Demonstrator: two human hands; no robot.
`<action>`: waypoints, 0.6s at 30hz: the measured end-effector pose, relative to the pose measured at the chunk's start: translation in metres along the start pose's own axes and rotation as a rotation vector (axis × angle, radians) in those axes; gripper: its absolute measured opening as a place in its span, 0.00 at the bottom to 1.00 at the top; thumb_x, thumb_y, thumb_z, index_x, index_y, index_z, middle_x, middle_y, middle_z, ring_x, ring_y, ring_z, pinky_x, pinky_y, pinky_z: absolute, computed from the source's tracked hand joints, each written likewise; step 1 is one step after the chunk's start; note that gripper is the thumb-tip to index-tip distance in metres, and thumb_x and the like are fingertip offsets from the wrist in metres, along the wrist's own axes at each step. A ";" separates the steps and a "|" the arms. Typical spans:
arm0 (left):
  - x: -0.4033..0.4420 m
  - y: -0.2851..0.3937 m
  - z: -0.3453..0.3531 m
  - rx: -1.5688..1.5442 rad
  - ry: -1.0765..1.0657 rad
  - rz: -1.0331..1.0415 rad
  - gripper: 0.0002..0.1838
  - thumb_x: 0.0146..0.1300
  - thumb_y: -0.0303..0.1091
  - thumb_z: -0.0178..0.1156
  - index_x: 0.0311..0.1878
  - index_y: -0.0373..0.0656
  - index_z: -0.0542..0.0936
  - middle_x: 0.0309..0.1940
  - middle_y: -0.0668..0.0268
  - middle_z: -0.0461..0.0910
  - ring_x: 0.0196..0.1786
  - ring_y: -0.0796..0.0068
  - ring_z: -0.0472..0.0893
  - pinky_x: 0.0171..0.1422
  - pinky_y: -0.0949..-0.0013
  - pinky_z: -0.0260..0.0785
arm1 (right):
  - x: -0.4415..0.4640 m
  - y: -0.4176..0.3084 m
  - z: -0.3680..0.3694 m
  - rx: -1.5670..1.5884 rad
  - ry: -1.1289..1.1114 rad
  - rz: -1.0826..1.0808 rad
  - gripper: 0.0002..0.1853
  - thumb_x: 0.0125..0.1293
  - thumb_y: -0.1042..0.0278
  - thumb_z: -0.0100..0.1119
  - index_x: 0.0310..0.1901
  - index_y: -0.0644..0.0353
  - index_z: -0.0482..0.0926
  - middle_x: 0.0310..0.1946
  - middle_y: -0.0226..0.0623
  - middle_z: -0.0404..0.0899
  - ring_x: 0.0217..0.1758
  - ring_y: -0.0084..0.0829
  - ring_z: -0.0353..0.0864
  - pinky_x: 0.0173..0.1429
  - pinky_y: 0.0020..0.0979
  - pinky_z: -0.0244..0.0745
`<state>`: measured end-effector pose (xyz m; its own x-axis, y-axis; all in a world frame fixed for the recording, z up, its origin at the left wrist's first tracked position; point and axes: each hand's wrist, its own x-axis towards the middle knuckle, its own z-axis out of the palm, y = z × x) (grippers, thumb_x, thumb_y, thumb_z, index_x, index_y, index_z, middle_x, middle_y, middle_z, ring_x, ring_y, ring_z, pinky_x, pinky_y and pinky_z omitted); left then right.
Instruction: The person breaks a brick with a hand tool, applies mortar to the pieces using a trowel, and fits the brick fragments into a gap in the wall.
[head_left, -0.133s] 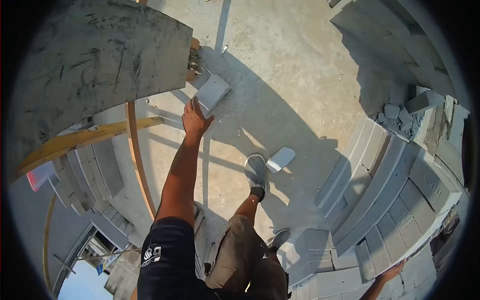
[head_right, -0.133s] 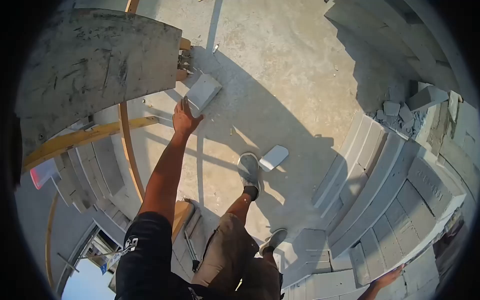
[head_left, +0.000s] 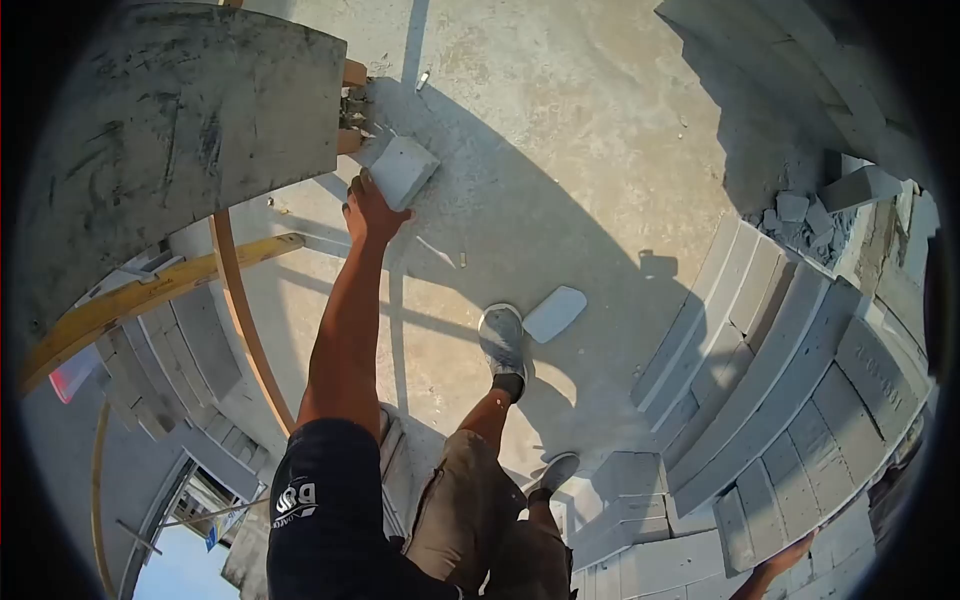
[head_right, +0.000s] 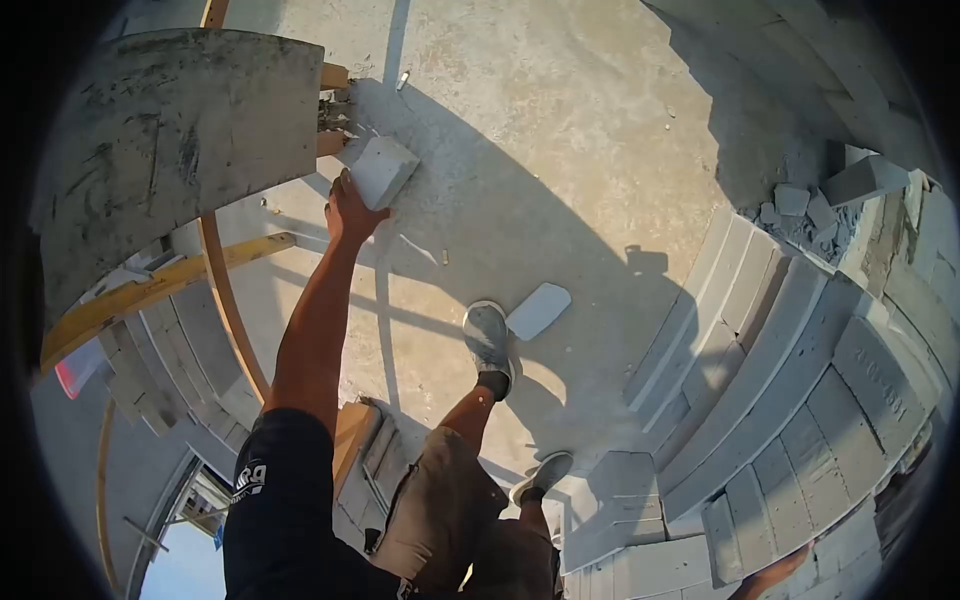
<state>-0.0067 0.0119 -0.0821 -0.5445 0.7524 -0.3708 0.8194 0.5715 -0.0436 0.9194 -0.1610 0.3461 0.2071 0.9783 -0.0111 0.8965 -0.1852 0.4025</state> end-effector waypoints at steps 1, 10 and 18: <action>-0.002 0.007 0.009 -0.031 -0.033 -0.050 0.56 0.42 0.49 0.79 0.72 0.41 0.60 0.65 0.50 0.69 0.69 0.50 0.70 0.66 0.51 0.70 | -0.003 0.005 -0.010 -0.024 0.004 -0.067 0.36 0.68 0.46 0.54 0.68 0.68 0.69 0.66 0.59 0.70 0.68 0.54 0.71 0.72 0.45 0.63; -0.125 0.026 -0.063 -1.221 -1.016 -0.260 0.47 0.54 0.53 0.72 0.71 0.37 0.64 0.64 0.56 0.72 0.63 0.61 0.76 0.69 0.56 0.68 | 0.044 -0.135 -0.065 0.740 0.065 0.898 0.35 0.75 0.45 0.47 0.64 0.75 0.69 0.57 0.58 0.76 0.58 0.49 0.77 0.64 0.43 0.69; -0.323 0.126 -0.198 -1.868 -1.411 -0.320 0.48 0.51 0.53 0.73 0.72 0.40 0.64 0.64 0.56 0.73 0.67 0.56 0.73 0.72 0.50 0.65 | 0.062 -0.091 -0.055 0.418 0.125 0.720 0.37 0.71 0.45 0.58 0.67 0.72 0.68 0.46 0.57 0.79 0.47 0.48 0.79 0.56 0.43 0.72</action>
<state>0.2366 -0.0941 0.2156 0.4973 0.4797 -0.7229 -0.6497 0.7581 0.0562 0.8297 -0.0783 0.3589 0.7608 0.6068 0.2302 0.6388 -0.7628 -0.1003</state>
